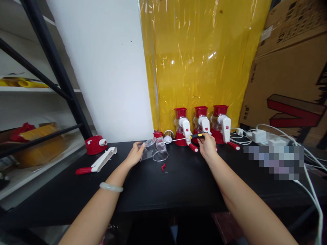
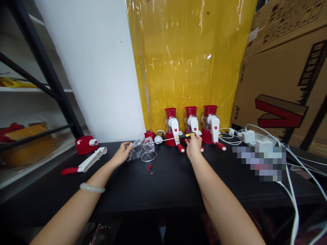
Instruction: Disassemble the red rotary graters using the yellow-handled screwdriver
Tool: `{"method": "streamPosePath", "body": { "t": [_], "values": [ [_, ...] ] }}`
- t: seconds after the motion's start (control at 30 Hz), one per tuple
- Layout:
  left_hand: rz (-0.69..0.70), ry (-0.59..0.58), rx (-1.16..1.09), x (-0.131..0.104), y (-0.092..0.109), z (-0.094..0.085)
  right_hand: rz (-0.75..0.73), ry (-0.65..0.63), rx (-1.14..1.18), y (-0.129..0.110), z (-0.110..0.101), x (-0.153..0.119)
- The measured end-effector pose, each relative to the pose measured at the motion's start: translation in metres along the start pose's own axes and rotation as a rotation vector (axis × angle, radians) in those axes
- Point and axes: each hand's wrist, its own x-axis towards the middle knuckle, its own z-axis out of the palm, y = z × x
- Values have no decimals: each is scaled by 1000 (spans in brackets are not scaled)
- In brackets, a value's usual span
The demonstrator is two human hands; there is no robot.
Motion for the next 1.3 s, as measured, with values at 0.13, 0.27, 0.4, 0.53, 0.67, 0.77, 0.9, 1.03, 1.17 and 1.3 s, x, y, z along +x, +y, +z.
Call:
{"method": "streamPosePath", "body": {
  "t": [0.13,0.27,0.4,0.53,0.67,0.77,0.9,1.03,1.17,1.3],
  "values": [
    [-7,-7,-7,-2,2,0,-75,59,8,2,3,-1],
    [-3,-4,-14,-2,3,0,-63,81,3,2,3,0],
    [3,5,-27,-2,3,0,-55,54,-28,0,2,0],
    [-5,-1,-18,-1,2,0,-33,7,-2,-1,0,-1],
    [-1,-1,-14,-1,1,0,-36,-31,29,-2,1,-1],
    [-13,-12,-20,-1,2,0,-39,9,53,-2,3,-1],
    [-4,-13,-16,-2,3,-1,-56,42,30,-1,4,-1],
    [-3,-8,-12,-2,3,-1,-39,25,23,0,3,-1],
    [12,-5,-6,-2,3,0,-49,8,40,-1,2,0],
    [1,1,-16,-3,5,-1,-38,11,39,-3,4,-1]
  ]
}}
